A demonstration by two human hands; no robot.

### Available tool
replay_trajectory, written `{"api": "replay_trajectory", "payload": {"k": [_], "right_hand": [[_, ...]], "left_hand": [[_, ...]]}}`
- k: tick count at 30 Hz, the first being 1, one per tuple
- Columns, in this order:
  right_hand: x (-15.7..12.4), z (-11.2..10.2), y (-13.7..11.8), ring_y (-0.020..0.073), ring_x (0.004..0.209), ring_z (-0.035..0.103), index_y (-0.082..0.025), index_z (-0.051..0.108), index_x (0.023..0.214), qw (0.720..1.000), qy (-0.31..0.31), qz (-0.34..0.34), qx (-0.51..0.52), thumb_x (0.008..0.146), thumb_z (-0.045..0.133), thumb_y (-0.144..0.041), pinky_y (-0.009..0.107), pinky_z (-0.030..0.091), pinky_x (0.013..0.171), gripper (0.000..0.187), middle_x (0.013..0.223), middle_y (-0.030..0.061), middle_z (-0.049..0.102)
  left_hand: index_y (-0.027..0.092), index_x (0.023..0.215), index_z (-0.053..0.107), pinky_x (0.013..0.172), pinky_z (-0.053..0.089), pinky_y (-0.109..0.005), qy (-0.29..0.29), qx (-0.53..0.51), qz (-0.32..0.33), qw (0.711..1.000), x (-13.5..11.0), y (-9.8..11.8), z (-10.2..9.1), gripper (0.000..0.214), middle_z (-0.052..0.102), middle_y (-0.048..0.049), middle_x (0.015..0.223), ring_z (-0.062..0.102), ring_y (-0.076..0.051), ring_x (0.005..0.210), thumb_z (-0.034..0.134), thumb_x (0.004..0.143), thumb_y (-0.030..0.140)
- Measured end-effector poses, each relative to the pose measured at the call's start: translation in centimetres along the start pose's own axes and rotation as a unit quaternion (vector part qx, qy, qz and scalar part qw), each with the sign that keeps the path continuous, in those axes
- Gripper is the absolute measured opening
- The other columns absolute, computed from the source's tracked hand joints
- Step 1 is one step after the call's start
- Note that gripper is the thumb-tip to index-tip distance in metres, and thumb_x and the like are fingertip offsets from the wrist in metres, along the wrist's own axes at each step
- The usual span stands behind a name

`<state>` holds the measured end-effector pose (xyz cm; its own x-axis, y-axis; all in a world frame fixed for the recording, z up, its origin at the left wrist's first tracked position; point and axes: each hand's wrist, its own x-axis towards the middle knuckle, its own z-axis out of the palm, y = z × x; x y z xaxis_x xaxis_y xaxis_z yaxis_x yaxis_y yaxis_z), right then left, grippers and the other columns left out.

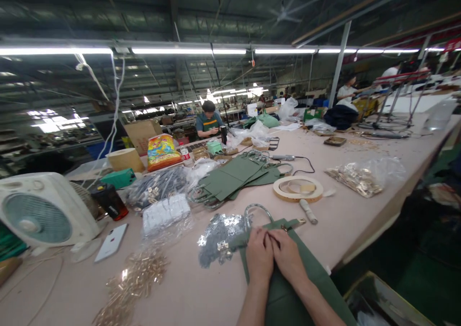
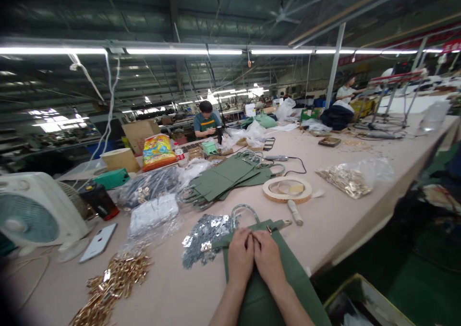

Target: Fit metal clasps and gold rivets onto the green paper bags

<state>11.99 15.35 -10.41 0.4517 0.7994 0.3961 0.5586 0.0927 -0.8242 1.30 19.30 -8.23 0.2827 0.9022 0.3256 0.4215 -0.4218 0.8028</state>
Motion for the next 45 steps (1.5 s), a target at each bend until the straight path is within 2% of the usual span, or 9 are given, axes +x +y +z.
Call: {"api": "replay_trajectory", "payload": {"k": [4,8,14,20,25,32,37,40,45], "right_hand": [[-0.2,0.6,0.5,0.0295,0.103,0.071,-0.027,0.081,0.100,0.999,-0.027,-0.028,-0.008,0.094,0.047,-0.030,0.043,0.057,0.098,0.034,0.110,0.0129,0.075],[0.5,-0.7,1.6,0.0304,0.108,0.071,-0.029,0.081,0.106,0.995,-0.074,-0.057,0.034,0.090,0.057,-0.034,0.043,0.057,0.100,0.029,0.117,0.0117,0.074],[1.2,-3.5,1.2,0.0255,0.084,0.073,-0.022,0.074,0.120,0.990,-0.012,0.078,0.118,0.091,0.057,-0.041,0.041,0.061,0.083,0.039,0.108,0.0094,0.076],[2.6,-2.8,0.1,0.0238,0.102,0.069,-0.024,0.079,0.114,0.994,-0.078,-0.039,0.067,0.094,0.057,-0.033,0.037,0.055,0.095,0.031,0.112,0.0075,0.075],[3.3,-2.1,0.4,0.0228,0.093,0.069,-0.027,0.082,0.103,0.989,-0.138,-0.055,0.010,0.095,0.058,-0.030,0.035,0.053,0.093,0.025,0.097,0.0051,0.076],[2.8,-1.9,0.4,0.0242,0.097,0.069,-0.026,0.079,0.110,0.991,-0.122,-0.049,-0.042,0.098,0.053,-0.034,0.035,0.051,0.095,0.030,0.105,0.0067,0.076],[3.3,-2.7,0.2,0.0212,0.071,0.066,-0.023,0.080,0.101,0.994,-0.098,0.031,0.031,0.098,0.051,-0.046,0.032,0.053,0.078,0.037,0.080,0.0032,0.075],[3.0,-2.5,0.0,0.0233,0.079,0.068,-0.024,0.080,0.087,0.996,-0.094,-0.005,-0.001,0.096,0.054,-0.044,0.033,0.052,0.084,0.034,0.083,0.0048,0.077],[2.8,-2.3,0.0,0.0253,0.093,0.071,-0.026,0.082,0.098,0.994,-0.103,-0.039,-0.022,0.097,0.051,-0.036,0.036,0.051,0.093,0.032,0.099,0.0058,0.079]], "left_hand": [[0.023,0.109,0.078,0.096,0.053,-0.036,-0.040,0.026,-0.034,0.998,0.2,0.5,-0.6,0.034,0.077,-0.0095,0.110,0.071,-0.024,0.101,0.045,0.099,0.023],[0.028,0.108,0.078,0.093,0.053,-0.034,-0.055,0.047,-0.016,0.997,0.4,0.2,-0.8,0.036,0.077,-0.0073,0.109,0.072,-0.024,0.100,0.043,0.102,0.026],[0.017,0.141,0.060,0.111,0.045,-0.037,-0.023,0.067,-0.014,0.997,-0.5,-0.3,-0.2,0.045,0.063,-0.0154,0.141,0.060,-0.027,0.129,0.049,0.098,0.019],[0.016,0.129,0.067,0.112,0.046,-0.038,-0.024,0.071,0.016,0.997,-0.5,-0.2,-0.2,0.037,0.063,-0.0149,0.135,0.060,-0.027,0.128,0.047,0.097,0.018],[0.021,0.120,0.073,0.112,0.047,-0.036,-0.023,0.076,0.025,0.997,-0.5,-0.3,-0.2,0.037,0.066,-0.0113,0.132,0.061,-0.024,0.125,0.045,0.097,0.015],[0.019,0.119,0.075,0.111,0.048,-0.037,-0.022,0.064,0.014,0.998,-0.2,-0.6,0.1,0.036,0.068,-0.0118,0.128,0.063,-0.025,0.121,0.047,0.096,0.014],[0.018,0.125,0.072,0.113,0.046,-0.039,-0.023,0.079,0.025,0.996,-0.5,-0.9,0.1,0.041,0.067,-0.0121,0.134,0.061,-0.026,0.126,0.044,0.095,0.010],[0.021,0.128,0.071,0.113,0.045,-0.038,-0.049,0.103,0.049,0.992,-0.6,-0.4,-0.2,0.046,0.066,-0.0100,0.135,0.061,-0.025,0.126,0.045,0.093,0.007],[0.020,0.129,0.071,0.113,0.046,-0.038,-0.070,0.121,0.047,0.989,-0.8,0.2,-0.4,0.045,0.068,-0.0106,0.134,0.063,-0.025,0.124,0.045,0.093,0.008]]}}
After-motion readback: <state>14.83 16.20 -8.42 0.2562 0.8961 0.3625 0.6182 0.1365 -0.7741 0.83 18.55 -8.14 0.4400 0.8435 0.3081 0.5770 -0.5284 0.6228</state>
